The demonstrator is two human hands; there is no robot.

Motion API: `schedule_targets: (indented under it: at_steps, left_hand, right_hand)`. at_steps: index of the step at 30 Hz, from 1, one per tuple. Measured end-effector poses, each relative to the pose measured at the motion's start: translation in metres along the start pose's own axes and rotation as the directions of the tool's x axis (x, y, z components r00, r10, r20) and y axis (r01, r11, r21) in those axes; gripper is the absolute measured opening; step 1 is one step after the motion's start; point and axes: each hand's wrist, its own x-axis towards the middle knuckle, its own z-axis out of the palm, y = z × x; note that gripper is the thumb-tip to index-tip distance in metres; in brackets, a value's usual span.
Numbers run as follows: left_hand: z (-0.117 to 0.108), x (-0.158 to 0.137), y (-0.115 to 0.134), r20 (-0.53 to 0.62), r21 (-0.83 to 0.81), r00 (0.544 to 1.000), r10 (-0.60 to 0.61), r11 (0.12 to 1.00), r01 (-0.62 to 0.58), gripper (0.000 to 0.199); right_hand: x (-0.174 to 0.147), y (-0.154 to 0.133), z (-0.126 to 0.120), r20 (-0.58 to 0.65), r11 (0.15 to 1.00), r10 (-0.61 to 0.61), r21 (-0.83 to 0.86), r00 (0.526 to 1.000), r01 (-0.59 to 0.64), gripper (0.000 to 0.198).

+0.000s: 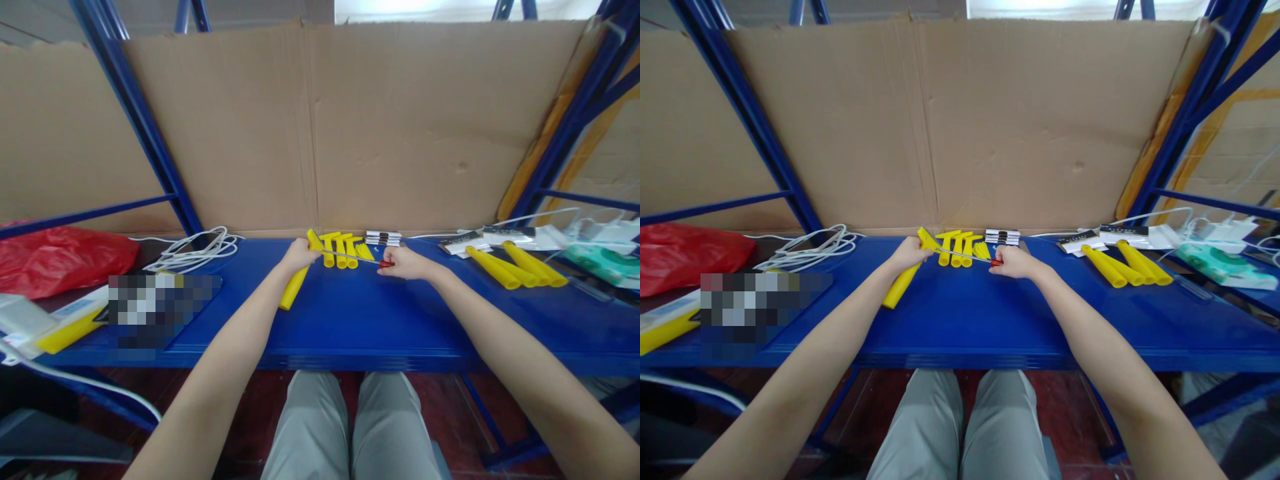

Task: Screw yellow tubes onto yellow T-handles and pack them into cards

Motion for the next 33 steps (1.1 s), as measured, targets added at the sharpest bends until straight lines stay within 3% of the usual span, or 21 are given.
schedule_targets:
  at_steps: [6, 11, 15, 33]
  left_hand:
    - [0.0000, 0.0006, -0.0017, 0.001, -0.004, 1.000, -0.011, 1.000, 0.011, 0.007]
    - [-0.0014, -0.0019, 0.0015, -0.001, 0.003, 0.999, -0.041, 0.999, 0.041, 0.012]
    - [-0.0014, -0.0024, 0.0022, 0.000, -0.002, 0.999, -0.034, 0.999, 0.034, 0.012]
    - [-0.0014, -0.0028, 0.0038, 0.012, 0.029, 0.999, -0.045, 0.999, 0.045, 0.010]
  right_hand:
    - [-0.0006, 0.0005, -0.0070, 0.060, 0.997, -0.079, 0.011, 0.995, 0.078, 0.036]
    - [0.0006, 0.0011, -0.0048, -0.024, 1.000, -0.028, 0.003, 0.999, 0.028, 0.022]
    - [0.0019, 0.0023, -0.0028, -0.073, 1.000, -0.021, 0.003, 0.997, 0.021, 0.023]
    - [0.0000, 0.0038, -0.0048, -0.087, 0.999, -0.046, -0.006, 0.995, 0.046, 0.022]
